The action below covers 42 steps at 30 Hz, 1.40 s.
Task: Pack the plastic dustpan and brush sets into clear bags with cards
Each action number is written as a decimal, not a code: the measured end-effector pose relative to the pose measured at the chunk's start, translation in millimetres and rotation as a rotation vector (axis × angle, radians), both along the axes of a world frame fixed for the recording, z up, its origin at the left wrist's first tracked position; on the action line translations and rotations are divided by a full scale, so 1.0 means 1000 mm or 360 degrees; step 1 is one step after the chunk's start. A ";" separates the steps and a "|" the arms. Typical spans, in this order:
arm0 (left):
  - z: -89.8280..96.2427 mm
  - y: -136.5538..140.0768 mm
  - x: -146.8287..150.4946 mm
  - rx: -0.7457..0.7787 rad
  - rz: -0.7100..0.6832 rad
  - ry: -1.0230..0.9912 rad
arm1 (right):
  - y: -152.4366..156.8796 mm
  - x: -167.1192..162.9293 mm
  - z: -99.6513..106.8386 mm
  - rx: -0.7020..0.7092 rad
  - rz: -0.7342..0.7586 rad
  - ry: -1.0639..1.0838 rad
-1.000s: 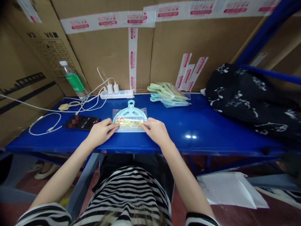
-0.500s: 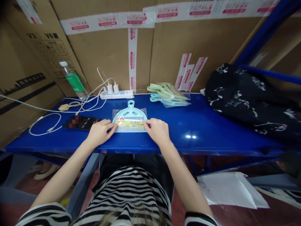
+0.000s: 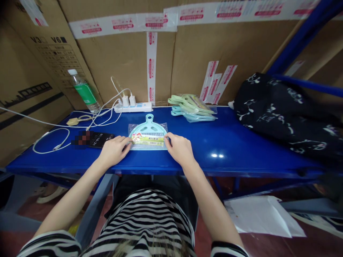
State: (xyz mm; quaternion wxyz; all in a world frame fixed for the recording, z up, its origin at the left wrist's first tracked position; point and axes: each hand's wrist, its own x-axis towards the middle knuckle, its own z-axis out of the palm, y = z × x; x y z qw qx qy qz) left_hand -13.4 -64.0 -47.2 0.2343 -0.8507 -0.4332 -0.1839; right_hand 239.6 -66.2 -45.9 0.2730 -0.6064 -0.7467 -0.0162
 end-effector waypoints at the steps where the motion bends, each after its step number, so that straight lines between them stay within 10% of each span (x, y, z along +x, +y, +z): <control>1: 0.000 0.000 0.000 -0.0006 0.0005 0.0005 | 0.000 0.000 0.000 -0.0008 0.0002 -0.0005; 42: 0.002 0.000 0.000 -0.0202 0.0082 0.0019 | 0.000 0.001 -0.001 -0.0117 0.0086 0.0035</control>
